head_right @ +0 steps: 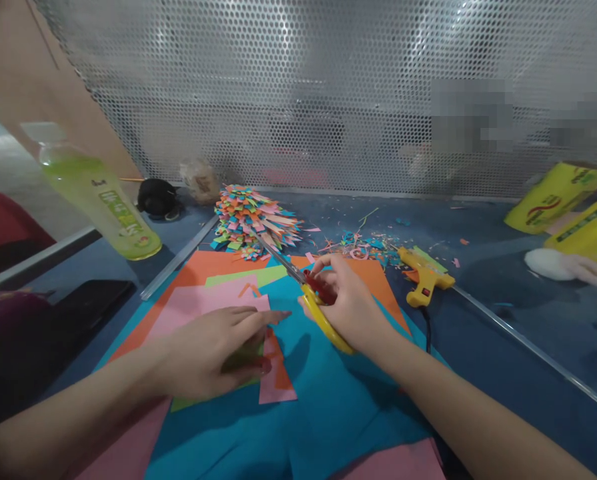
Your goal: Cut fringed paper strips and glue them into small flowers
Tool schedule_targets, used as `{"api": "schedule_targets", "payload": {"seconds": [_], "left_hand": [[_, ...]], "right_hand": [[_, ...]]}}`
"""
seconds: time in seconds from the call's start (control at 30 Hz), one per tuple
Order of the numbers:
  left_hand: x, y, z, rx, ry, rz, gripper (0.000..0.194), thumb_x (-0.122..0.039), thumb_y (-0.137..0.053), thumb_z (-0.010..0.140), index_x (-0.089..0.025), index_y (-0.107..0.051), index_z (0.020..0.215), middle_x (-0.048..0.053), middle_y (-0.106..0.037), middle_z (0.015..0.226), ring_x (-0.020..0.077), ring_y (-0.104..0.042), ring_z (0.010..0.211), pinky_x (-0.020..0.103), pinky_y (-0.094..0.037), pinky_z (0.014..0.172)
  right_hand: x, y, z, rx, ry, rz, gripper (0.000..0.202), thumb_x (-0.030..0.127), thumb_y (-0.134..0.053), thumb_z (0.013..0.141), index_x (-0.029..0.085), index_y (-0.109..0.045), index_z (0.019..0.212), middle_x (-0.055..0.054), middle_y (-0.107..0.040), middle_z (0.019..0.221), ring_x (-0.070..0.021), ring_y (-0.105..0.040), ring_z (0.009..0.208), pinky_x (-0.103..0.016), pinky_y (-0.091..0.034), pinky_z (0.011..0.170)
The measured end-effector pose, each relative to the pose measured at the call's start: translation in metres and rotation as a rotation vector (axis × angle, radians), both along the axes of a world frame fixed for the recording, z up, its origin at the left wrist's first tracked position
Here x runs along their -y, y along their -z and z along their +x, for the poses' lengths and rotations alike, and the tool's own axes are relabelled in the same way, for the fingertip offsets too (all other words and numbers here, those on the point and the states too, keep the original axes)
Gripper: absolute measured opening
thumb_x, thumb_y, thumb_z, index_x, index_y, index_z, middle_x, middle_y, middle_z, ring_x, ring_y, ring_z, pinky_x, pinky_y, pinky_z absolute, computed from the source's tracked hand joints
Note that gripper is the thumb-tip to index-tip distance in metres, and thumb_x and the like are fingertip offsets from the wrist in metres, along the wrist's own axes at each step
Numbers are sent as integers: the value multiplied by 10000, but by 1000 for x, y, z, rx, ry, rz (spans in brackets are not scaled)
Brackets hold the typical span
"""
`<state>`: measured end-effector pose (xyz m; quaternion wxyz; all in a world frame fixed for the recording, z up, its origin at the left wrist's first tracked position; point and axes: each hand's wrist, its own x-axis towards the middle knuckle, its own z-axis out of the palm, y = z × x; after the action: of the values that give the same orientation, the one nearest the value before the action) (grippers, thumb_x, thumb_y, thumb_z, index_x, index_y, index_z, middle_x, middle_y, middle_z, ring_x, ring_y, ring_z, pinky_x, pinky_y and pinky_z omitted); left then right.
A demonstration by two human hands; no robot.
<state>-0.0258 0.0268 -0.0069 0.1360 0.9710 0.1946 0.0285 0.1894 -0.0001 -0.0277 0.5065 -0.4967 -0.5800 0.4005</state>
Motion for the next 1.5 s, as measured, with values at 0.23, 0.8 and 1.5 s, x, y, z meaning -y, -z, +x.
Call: {"api": "schedule_targets", "payload": {"seconds": [0.23, 0.8, 1.5], "left_hand": [[0, 9, 0, 46, 139, 190, 556, -193, -388, 872, -117, -209, 1392, 102, -674, 885, 217, -609, 757, 302, -450, 638], [-13, -8, -3, 542, -313, -322, 427, -274, -464, 888, -232, -348, 1297, -45, -527, 702, 73, -514, 584, 175, -422, 553], [7, 15, 28, 863, -280, -956, 366, -207, -613, 803, -191, -450, 1130, -30, -571, 734, 86, -581, 685, 215, -442, 619]], "right_hand": [[1, -1, -1, 6, -17, 7, 386, 179, -657, 618, 215, -382, 885, 43, -590, 694, -84, -515, 546, -217, -413, 526], [4, -3, -4, 8, -14, -8, 419, 203, -707, 626, 221, -376, 884, 49, -582, 702, -88, -545, 573, -195, -422, 520], [14, -1, -19, -174, -111, -66, 383, 158, -653, 665, 234, -361, 902, 81, -549, 686, -54, -509, 443, -156, -427, 372]]}}
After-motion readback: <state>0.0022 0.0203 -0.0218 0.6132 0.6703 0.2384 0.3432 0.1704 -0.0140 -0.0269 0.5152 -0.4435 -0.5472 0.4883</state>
